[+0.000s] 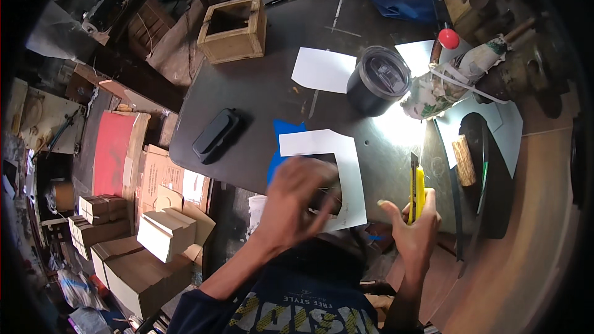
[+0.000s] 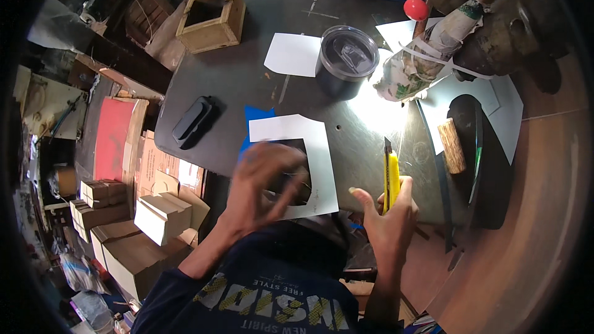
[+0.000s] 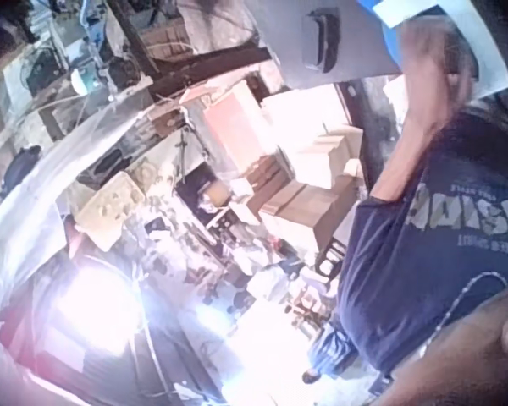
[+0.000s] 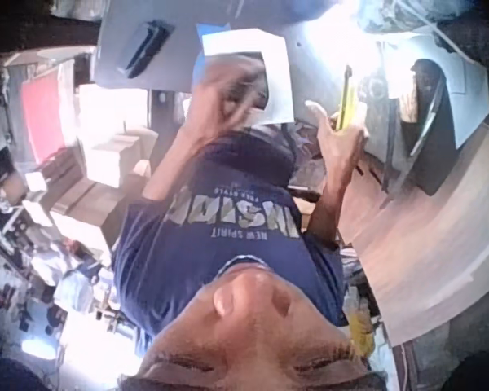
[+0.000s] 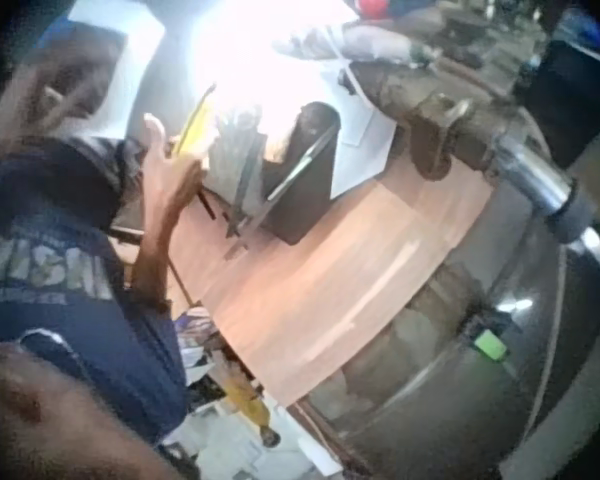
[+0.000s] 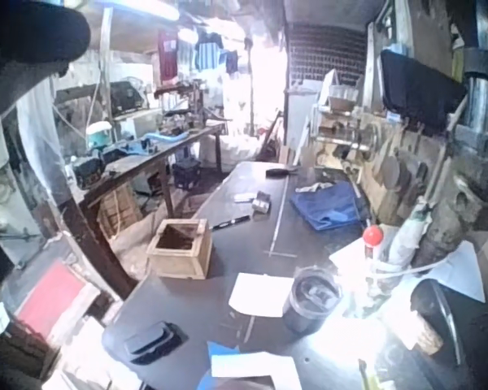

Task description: The person cuts out shapes from a sheet of paper using a utility knife on a workbench.

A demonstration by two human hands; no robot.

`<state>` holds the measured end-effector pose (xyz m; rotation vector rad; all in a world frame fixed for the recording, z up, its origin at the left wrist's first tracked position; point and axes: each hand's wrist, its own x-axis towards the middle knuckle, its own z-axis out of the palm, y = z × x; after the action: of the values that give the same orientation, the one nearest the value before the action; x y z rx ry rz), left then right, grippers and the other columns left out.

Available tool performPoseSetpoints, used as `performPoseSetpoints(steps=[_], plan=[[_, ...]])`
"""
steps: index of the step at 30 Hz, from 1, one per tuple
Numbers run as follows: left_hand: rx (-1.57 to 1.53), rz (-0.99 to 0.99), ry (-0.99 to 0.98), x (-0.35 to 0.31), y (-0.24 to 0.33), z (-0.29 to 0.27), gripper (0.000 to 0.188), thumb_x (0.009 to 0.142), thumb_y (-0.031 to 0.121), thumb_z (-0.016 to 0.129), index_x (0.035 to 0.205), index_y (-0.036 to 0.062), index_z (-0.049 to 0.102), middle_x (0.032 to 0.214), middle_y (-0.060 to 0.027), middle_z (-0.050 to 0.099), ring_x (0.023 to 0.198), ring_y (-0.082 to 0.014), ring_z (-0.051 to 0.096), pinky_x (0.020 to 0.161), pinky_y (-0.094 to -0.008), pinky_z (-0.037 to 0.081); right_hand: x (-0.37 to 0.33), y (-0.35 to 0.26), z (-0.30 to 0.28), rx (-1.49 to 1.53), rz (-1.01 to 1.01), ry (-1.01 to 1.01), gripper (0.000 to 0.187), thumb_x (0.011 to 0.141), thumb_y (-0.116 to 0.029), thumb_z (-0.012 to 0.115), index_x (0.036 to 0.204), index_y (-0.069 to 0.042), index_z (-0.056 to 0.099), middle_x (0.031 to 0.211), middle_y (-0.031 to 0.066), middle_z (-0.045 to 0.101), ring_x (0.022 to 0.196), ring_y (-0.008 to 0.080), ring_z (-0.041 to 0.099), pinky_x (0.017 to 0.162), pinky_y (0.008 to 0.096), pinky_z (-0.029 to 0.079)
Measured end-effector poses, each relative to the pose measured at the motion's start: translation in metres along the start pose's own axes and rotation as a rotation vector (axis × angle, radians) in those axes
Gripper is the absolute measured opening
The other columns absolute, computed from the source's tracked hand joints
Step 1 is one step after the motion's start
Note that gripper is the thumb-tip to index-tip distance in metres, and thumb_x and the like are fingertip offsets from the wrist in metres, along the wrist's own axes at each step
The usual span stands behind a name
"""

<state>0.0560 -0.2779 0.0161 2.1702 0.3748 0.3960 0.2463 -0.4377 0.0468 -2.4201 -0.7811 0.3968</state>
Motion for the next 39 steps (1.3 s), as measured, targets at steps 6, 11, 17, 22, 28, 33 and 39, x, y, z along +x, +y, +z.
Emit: performPoseSetpoints(steps=[6,11,17,22,28,33,39], plan=[[0.627,-0.361,0.262,-0.004,0.001,0.005,0.064,0.096,0.036,0.070,0.155,0.0266,0.048,0.152,-0.0209,0.039,0.139,-0.0411,0.038,0.122,-0.0635,0.016,-0.009,0.003,-0.017,-0.192,-0.148,-0.084,0.067,0.073,-0.040,0.094,0.105,-0.004,0.048,0.065,0.0090,0.056,0.057,0.0287,0.061,0.059,0.0427,0.050],[0.321,0.032,-0.139,0.005,-0.044,-0.069,0.042,0.100,0.030,0.065,0.141,0.0228,0.066,0.164,-0.0154,0.038,0.155,-0.0328,0.030,0.128,-0.0571,0.013,-0.015,-0.022,-0.012,0.023,-0.147,-0.158,0.039,0.097,-0.031,0.073,0.112,-0.003,0.050,0.074,0.0205,0.067,0.069,0.0405,0.072,0.060,0.0473,0.054],[0.486,-0.201,0.232,0.018,-0.033,-0.056,0.054,0.098,0.023,0.067,0.146,0.0009,0.054,0.157,-0.0212,0.047,0.151,-0.0330,0.039,0.126,-0.0542,0.020,-0.009,-0.053,0.020,-0.052,-0.340,-0.308,0.023,0.106,-0.022,0.055,0.113,-0.002,0.049,0.077,0.0255,0.069,0.071,0.0438,0.071,0.061,0.0520,0.056],[0.716,-0.388,0.210,0.003,-0.007,0.012,0.067,0.104,0.031,0.047,0.157,-0.0079,0.032,0.165,-0.0233,0.032,0.157,-0.0333,0.025,0.127,-0.0589,0.004,0.009,-0.077,0.047,-0.108,-0.386,-0.405,0.021,0.105,-0.022,0.054,0.109,-0.002,0.048,0.081,0.0273,0.070,0.078,0.0451,0.072,0.070,0.0560,0.056],[0.628,-0.413,0.256,0.001,-0.012,0.018,0.065,0.105,0.029,0.043,0.159,-0.0053,0.030,0.167,-0.0199,0.029,0.158,-0.0329,0.022,0.127,-0.0593,0.003,0.020,-0.092,0.058,-0.183,-0.368,-0.481,0.023,0.105,-0.022,0.055,0.108,-0.001,0.048,0.086,0.0290,0.072,0.081,0.0461,0.073,0.075,0.0565,0.058],[0.606,-0.405,0.279,0.001,-0.019,0.021,0.064,0.106,0.028,0.042,0.159,-0.0059,0.030,0.167,-0.0226,0.028,0.158,-0.0331,0.022,0.127,-0.0589,0.005,0.020,-0.098,0.061,-0.250,-0.373,-0.480,0.024,0.105,-0.022,0.055,0.111,0.000,0.048,0.085,0.0280,0.072,0.082,0.0456,0.073,0.075,0.0549,0.058],[0.663,-0.440,0.186,0.002,-0.015,0.024,0.071,0.105,0.031,0.045,0.161,-0.0048,0.022,0.170,-0.0218,0.019,0.160,-0.0344,0.013,0.127,-0.0596,0.002,0.020,-0.107,0.058,-0.350,-0.348,-0.506,0.028,0.104,-0.020,0.056,0.117,0.003,0.048,0.084,0.0285,0.072,0.081,0.0464,0.073,0.076,0.0536,0.058]])
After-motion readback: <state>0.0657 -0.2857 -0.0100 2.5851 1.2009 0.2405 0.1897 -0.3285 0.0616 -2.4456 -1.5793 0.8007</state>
